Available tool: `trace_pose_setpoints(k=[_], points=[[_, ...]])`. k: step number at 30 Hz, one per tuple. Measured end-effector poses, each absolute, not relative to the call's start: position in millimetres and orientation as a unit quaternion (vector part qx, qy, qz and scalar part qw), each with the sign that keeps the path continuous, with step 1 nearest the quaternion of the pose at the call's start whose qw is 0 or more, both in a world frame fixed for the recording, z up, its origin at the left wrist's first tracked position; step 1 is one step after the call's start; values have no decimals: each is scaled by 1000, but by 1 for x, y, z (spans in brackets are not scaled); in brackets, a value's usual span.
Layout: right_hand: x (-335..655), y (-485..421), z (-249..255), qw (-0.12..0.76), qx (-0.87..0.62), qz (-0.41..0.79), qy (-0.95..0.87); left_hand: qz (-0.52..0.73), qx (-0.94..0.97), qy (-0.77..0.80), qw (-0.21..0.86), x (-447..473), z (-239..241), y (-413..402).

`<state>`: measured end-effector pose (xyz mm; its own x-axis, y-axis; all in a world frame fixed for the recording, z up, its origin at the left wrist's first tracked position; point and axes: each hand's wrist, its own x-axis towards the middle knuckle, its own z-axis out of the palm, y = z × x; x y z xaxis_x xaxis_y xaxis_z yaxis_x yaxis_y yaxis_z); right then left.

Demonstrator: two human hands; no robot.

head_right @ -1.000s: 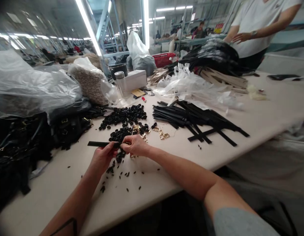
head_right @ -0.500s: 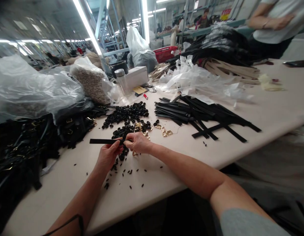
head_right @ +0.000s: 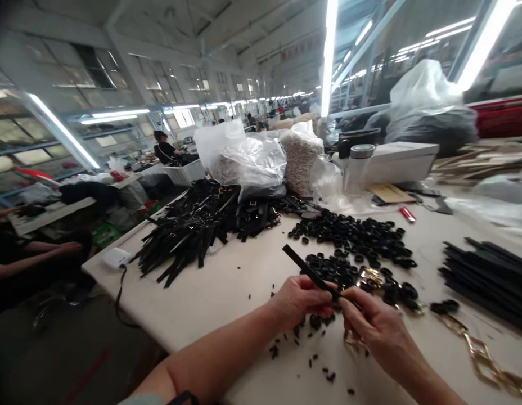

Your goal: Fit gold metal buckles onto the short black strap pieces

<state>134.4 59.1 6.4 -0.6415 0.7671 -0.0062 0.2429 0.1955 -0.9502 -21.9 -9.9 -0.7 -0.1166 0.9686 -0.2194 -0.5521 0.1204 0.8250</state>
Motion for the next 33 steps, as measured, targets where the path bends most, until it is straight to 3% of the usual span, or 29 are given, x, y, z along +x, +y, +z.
trace_pose_setpoints(k=[11,22,28,33], points=[[133,64,-4,265,-352,598,-669,630,188,326,680,-17,0,-4],[130,50,15,285,-319,552,-716,612,121,265,735,-19,10,-14],[130,45,6,267,-339,545,-719,586,139,366,710,-16,10,-23],[133,52,4,275,-376,477,-745,576,242,529,575,-19,1,-19]])
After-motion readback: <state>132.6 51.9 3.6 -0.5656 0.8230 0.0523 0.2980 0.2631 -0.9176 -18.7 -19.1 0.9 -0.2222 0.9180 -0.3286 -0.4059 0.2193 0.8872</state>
